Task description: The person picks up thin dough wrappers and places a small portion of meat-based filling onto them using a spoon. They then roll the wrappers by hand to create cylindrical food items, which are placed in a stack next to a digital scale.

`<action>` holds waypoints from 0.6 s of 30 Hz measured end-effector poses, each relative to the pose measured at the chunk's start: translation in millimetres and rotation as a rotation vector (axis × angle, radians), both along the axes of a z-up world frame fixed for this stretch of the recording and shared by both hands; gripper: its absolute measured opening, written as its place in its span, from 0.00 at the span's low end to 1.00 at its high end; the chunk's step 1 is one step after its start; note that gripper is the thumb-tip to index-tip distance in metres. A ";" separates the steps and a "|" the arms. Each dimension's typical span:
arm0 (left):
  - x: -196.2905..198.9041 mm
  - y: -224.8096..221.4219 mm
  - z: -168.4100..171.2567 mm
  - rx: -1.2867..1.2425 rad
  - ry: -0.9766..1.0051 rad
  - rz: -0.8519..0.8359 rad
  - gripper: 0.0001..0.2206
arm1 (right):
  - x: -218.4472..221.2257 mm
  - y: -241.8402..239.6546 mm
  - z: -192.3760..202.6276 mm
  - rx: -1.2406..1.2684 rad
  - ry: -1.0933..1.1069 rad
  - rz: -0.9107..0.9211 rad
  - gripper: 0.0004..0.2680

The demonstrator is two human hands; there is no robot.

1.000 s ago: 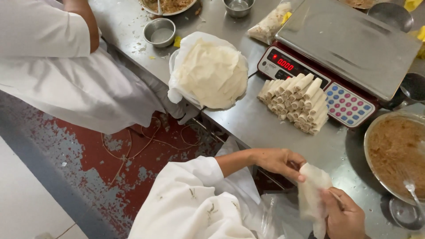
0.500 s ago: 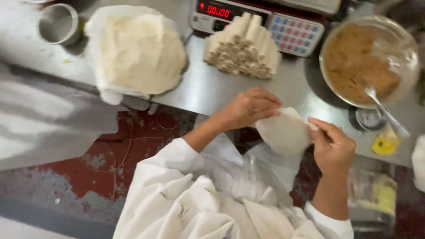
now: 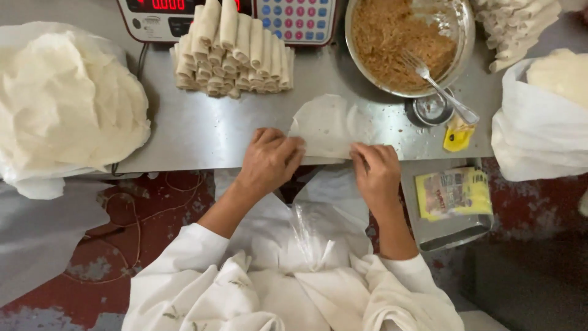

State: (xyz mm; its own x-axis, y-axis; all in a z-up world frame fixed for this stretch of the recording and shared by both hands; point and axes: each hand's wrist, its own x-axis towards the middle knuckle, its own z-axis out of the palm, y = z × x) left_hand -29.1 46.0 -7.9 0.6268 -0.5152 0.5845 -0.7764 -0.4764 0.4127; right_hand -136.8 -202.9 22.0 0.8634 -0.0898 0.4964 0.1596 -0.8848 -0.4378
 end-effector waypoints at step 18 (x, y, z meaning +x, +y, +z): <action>-7.5 -69.9 -28.7 0.654 -0.060 -0.498 0.46 | 56.6 -0.3 -5.1 -0.012 0.164 0.250 0.14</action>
State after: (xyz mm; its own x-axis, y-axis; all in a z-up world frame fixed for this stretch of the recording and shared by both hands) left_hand -36.6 -23.9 -36.7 0.2119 -0.9727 0.0948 -0.9722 -0.1999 0.1220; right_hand -80.2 -203.2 16.8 0.9267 0.1407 0.3484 0.3013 -0.8323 -0.4652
